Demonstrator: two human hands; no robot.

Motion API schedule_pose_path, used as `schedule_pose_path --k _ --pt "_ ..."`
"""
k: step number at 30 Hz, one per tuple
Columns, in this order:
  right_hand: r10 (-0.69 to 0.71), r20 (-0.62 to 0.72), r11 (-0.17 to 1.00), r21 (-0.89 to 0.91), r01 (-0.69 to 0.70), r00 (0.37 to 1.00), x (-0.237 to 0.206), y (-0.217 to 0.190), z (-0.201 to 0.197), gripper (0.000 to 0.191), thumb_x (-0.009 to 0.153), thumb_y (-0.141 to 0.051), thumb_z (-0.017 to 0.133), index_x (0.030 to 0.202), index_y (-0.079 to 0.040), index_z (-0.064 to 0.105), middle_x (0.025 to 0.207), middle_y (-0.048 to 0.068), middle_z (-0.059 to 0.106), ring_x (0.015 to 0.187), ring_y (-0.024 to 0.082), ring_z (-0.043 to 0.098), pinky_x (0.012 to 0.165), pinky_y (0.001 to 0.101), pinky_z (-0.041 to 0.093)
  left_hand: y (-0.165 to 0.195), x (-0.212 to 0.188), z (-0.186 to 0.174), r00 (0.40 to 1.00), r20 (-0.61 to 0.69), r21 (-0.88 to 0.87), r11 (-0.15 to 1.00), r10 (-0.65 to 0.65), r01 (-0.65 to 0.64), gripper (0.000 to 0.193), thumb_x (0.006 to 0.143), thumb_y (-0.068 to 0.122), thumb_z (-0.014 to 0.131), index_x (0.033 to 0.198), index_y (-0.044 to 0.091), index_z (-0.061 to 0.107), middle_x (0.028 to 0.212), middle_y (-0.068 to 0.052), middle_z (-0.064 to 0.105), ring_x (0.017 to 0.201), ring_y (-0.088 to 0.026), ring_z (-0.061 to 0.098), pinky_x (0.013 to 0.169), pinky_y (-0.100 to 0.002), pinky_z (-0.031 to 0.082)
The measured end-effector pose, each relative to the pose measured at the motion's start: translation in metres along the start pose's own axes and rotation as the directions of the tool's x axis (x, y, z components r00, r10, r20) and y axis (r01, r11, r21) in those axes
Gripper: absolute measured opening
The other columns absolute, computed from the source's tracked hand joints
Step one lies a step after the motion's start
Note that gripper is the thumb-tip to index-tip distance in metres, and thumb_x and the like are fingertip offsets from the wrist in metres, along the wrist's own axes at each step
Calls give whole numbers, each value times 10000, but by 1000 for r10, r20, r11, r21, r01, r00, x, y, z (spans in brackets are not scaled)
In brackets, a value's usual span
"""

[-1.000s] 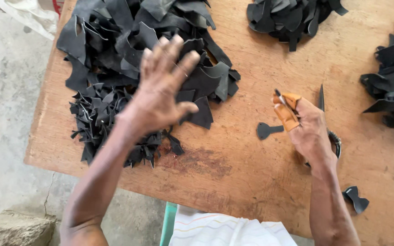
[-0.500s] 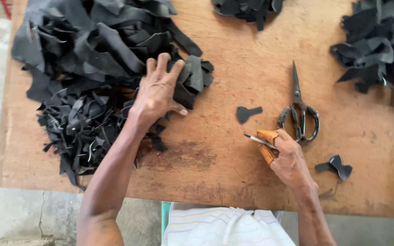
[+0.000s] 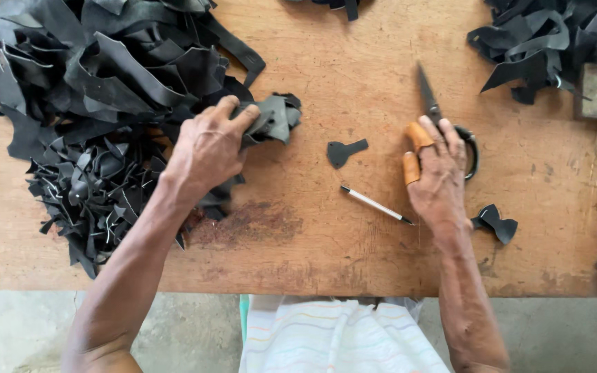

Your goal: The person places a small black rubber template on larger black rubber pieces and traces its outline with a white marker. The person repeats this process on several pieces, then removes the template and sets the marked pieces aside.

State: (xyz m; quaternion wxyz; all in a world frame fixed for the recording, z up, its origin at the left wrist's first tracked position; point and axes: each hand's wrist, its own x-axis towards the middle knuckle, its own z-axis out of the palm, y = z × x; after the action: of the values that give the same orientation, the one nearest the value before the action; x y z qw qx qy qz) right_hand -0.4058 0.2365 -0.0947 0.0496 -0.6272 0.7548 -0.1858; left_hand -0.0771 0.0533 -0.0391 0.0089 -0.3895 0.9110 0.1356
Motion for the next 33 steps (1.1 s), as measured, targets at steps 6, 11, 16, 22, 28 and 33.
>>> schedule_pose_path --k 6,11,16,22,28,33 --pt "146 -22 989 20 -146 989 -16 21 -31 446 996 -219 698 1410 -85 603 1504 144 532 1440 347 382 1203 522 300 59 -18 14 985 57 -56 985 -161 164 801 740 -24 738 1483 142 487 1471 -233 441 1213 -386 574 881 -479 581" --pt "17 217 964 254 -73 976 -54 -20 -45 486 791 -217 850 1206 -35 676 1160 159 605 1140 345 503 968 462 452 83 -35 4 970 16 -292 927 -243 237 1123 635 268 932 1551 96 306 1586 -292 170 1378 -491 301 1067 -585 360" --pt "61 156 969 228 -96 986 -60 -35 -34 368 797 -79 829 1152 -39 741 1047 125 633 1005 295 575 870 380 498 94 -58 13 979 -109 -260 955 -173 140 1201 546 381 959 1540 91 350 1600 -299 103 1473 -502 114 1173 -618 151" --pt "2 89 957 288 -27 996 -52 -34 -28 284 820 -17 777 1100 -52 760 1007 102 657 964 287 602 825 380 516 115 -58 71 903 -410 -319 948 -130 -9 615 941 224 788 1478 81 525 1674 -237 279 1562 -408 250 1314 -541 216" --pt "58 -67 925 380 -28 996 -53 -35 -7 404 858 -68 832 1232 -49 682 1186 132 608 1116 289 562 918 377 508 113 -48 97 926 -360 -155 986 -111 58 498 1019 275 625 1457 46 566 1623 -216 339 1502 -396 297 1253 -558 217" --pt "261 -167 965 74 -252 951 -41 9 -31 727 882 -188 915 1452 -2 503 1442 205 444 1371 379 406 1182 537 347 117 -50 92 931 -340 -164 983 -134 81 497 1010 252 628 1462 54 571 1627 -195 344 1508 -376 301 1258 -548 221"
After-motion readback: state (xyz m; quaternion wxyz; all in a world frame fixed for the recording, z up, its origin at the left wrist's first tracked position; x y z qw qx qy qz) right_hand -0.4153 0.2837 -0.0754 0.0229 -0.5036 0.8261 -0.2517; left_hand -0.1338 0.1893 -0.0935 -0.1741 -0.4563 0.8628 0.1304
